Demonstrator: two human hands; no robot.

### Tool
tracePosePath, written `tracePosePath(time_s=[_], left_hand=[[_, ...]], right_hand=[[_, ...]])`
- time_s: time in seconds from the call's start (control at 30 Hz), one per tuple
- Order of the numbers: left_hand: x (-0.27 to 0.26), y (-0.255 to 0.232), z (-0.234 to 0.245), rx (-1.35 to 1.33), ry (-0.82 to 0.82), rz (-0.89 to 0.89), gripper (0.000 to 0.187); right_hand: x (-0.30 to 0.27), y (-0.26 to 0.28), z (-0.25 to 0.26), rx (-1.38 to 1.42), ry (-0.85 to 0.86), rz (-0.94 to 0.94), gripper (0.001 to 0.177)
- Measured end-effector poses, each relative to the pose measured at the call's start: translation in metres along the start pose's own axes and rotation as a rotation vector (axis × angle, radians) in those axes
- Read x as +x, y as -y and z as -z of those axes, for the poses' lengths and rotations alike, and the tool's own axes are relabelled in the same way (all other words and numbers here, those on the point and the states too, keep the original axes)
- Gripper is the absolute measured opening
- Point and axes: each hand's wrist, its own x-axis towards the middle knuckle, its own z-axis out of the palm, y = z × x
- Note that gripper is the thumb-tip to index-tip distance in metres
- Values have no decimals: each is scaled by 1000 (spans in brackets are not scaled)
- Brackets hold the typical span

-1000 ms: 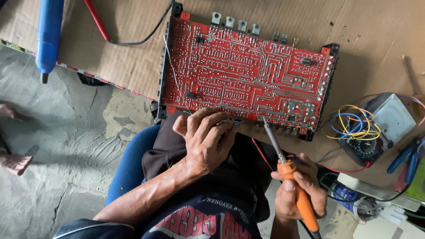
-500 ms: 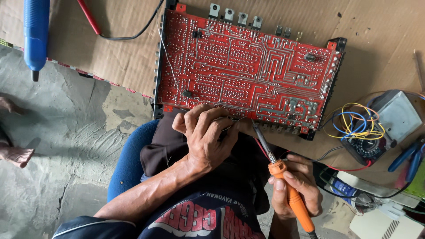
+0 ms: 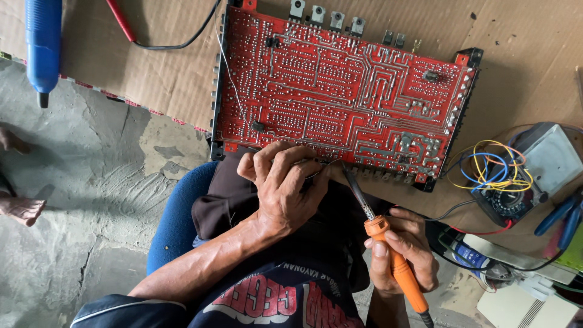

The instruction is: The person solders a red circuit board using a soldering iron and solder wire. They hold the board steady with one hand while applying heat and solder to various points on the board with the other.

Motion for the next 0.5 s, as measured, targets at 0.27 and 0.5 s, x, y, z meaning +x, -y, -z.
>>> tracePosePath(time_s=[0.27, 0.5], left_hand=[[2, 0, 1, 16, -5, -14, 13], [-3, 2, -1, -18, 5, -4, 11]], right_hand=[[2, -1, -1, -4, 13, 14, 11], [2, 0, 2, -12, 49, 38, 12]])
